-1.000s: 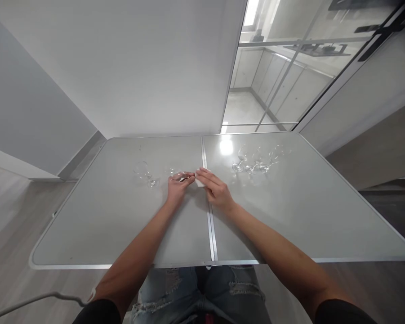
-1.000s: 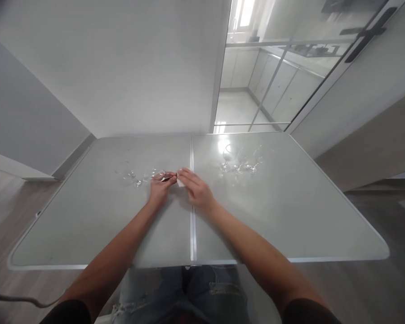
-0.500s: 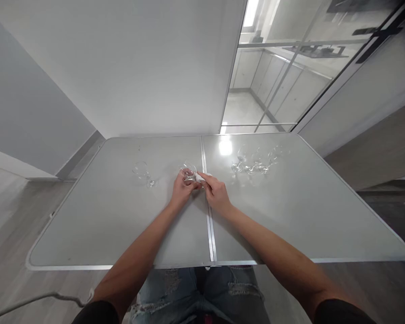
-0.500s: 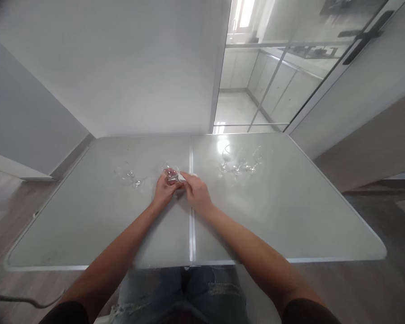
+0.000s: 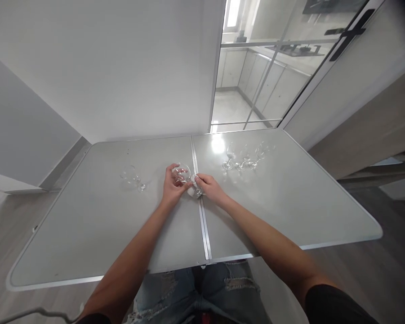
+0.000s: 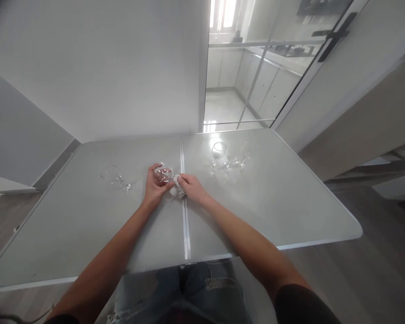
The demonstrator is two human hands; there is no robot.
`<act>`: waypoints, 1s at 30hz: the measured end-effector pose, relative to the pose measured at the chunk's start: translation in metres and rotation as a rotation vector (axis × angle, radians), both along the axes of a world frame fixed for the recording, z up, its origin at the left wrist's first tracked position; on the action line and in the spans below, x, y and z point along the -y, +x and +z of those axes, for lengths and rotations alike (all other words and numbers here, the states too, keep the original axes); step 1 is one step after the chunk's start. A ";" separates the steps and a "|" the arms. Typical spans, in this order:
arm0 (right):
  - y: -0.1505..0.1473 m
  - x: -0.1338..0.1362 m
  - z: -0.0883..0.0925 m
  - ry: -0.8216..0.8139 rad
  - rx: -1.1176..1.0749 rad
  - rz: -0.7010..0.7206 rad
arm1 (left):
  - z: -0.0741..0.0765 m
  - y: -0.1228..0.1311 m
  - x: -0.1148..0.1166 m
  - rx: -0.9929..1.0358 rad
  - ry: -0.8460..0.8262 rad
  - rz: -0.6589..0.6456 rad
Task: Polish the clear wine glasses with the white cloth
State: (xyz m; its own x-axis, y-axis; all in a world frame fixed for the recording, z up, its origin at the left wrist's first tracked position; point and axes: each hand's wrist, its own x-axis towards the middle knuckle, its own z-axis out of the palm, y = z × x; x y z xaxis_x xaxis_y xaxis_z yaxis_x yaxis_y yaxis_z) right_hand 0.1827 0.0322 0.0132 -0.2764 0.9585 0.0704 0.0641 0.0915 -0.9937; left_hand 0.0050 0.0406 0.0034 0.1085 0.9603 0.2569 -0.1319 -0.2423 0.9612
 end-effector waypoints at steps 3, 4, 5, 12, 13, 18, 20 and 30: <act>-0.002 0.003 0.002 -0.003 -0.007 -0.017 | -0.002 0.001 -0.001 0.076 -0.007 -0.059; -0.002 0.005 0.002 0.027 0.009 -0.041 | -0.002 0.002 -0.001 0.089 -0.009 -0.045; -0.002 0.007 0.003 0.078 0.036 -0.073 | -0.002 0.002 0.000 0.098 -0.008 -0.015; 0.007 0.014 0.007 0.744 0.394 -0.050 | -0.003 0.000 -0.001 0.162 0.012 0.065; 0.010 0.014 0.007 0.806 0.430 -0.025 | -0.004 -0.001 -0.001 0.171 0.015 0.082; 0.015 0.014 0.012 0.945 0.492 0.113 | -0.007 -0.005 -0.005 0.178 0.032 0.131; 0.014 0.016 0.013 0.937 0.440 0.166 | -0.006 -0.004 -0.005 0.136 0.047 0.141; 0.003 0.020 0.008 0.451 0.529 -0.187 | 0.001 0.003 0.010 -0.281 0.331 0.246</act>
